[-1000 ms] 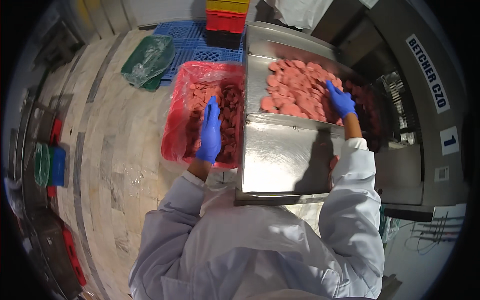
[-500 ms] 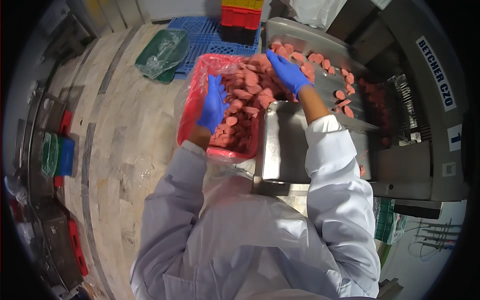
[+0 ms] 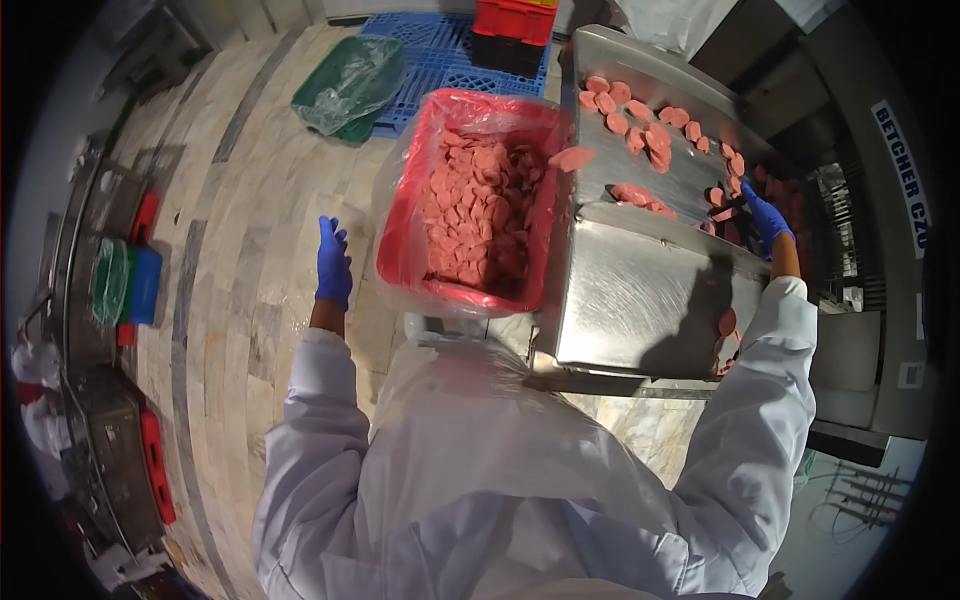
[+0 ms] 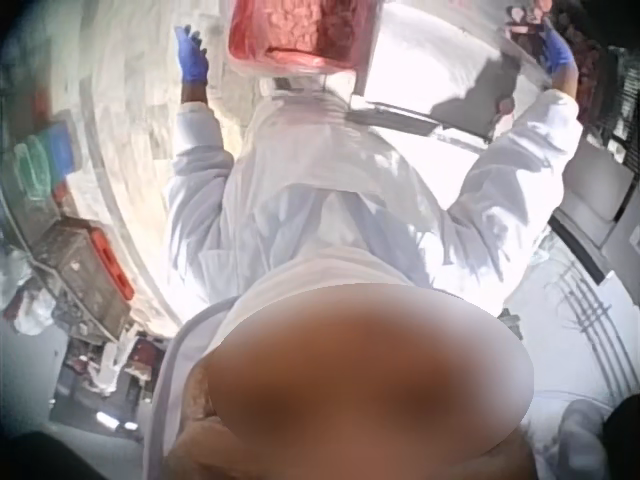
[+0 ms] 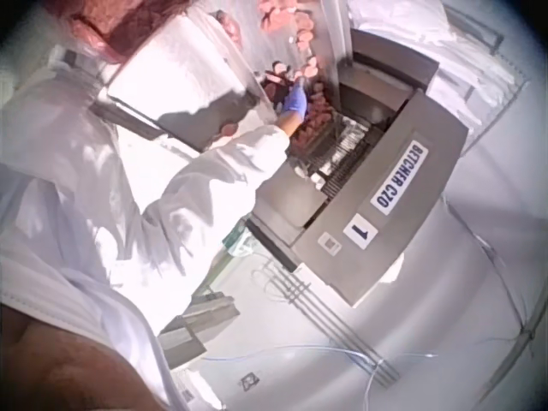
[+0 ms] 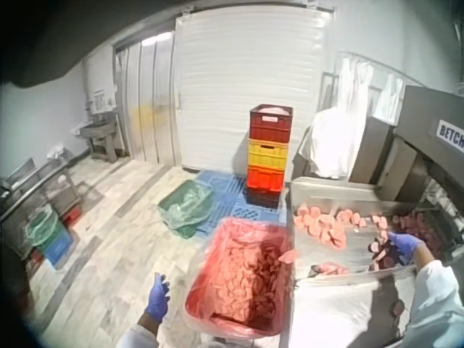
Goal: The person operates a meat slicer to cut large blocks of processed meat into thin slices. They place the meat blocks onto the slicer's carriage, push them through the blade, and then collect the resulting slices into a red plastic bin lined with a clear bag.
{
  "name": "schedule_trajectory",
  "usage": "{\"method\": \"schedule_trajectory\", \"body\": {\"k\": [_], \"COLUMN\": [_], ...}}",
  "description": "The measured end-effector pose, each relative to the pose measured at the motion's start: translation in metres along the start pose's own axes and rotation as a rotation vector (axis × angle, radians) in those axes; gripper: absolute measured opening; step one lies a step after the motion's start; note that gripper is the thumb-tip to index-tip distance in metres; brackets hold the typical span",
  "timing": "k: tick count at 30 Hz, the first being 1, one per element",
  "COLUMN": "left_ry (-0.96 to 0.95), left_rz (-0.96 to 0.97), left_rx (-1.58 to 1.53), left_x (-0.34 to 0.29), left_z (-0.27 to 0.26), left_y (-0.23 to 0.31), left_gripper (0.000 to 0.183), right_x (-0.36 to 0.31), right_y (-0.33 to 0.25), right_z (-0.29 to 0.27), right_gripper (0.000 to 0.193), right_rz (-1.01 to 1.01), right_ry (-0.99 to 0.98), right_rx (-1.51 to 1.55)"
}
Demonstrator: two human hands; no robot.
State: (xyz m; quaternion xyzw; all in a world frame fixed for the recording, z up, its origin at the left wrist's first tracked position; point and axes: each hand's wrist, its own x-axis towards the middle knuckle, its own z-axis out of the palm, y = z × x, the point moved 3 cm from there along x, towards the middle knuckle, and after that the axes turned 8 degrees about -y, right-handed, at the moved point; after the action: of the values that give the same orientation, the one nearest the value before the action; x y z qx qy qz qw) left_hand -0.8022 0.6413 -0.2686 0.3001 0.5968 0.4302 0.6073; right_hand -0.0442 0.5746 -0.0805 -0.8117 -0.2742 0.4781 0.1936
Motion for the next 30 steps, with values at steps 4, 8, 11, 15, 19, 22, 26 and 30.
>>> {"method": "schedule_trajectory", "body": {"k": [4,8,11,15,19,22,26,30], "left_ry": [-0.044,-0.262,-0.517,-0.727,-0.654,-0.579,-0.633,-0.739], "left_rz": [-0.116,-0.157,-0.256,-0.535,-0.377,-0.053,-0.028,-0.313], "left_rx": [0.098,0.303,0.076,-0.021,0.175,0.235,0.011,-0.222], "left_x": [0.089,0.182,0.188,0.224,0.227,0.244,0.172,0.143], "left_z": [-0.022,-0.041,0.012,0.026,0.032,0.025,0.055,0.080], "left_y": [-0.049,-0.105,-0.080,-0.084,-0.075,-0.065,0.026,0.049], "left_gripper": [0.091,0.076,0.045,0.031,0.017,0.008,0.009,0.015], "right_x": [-0.008,-0.020,-0.044,-0.071,-0.098,-0.111,-0.163,-0.137], "right_y": [-0.003,-0.029,-0.067,-0.127,-0.174,-0.184,-0.209,-0.144], "right_z": [0.050,0.118,0.176,0.242,0.265,0.257,0.330,0.467], "right_gripper": [0.056,0.063,0.061,0.057,0.060,0.060,0.043,0.050], "right_rz": [-0.048,-0.257,-0.245,-0.245,-0.195,-0.408,-0.635,-0.629], "right_ry": [0.087,0.250,0.415,0.334,0.261,0.511,0.322,0.140], "right_rx": [-0.102,-0.194,-0.500,-0.409,-0.050,-0.135,0.064,0.037]}}
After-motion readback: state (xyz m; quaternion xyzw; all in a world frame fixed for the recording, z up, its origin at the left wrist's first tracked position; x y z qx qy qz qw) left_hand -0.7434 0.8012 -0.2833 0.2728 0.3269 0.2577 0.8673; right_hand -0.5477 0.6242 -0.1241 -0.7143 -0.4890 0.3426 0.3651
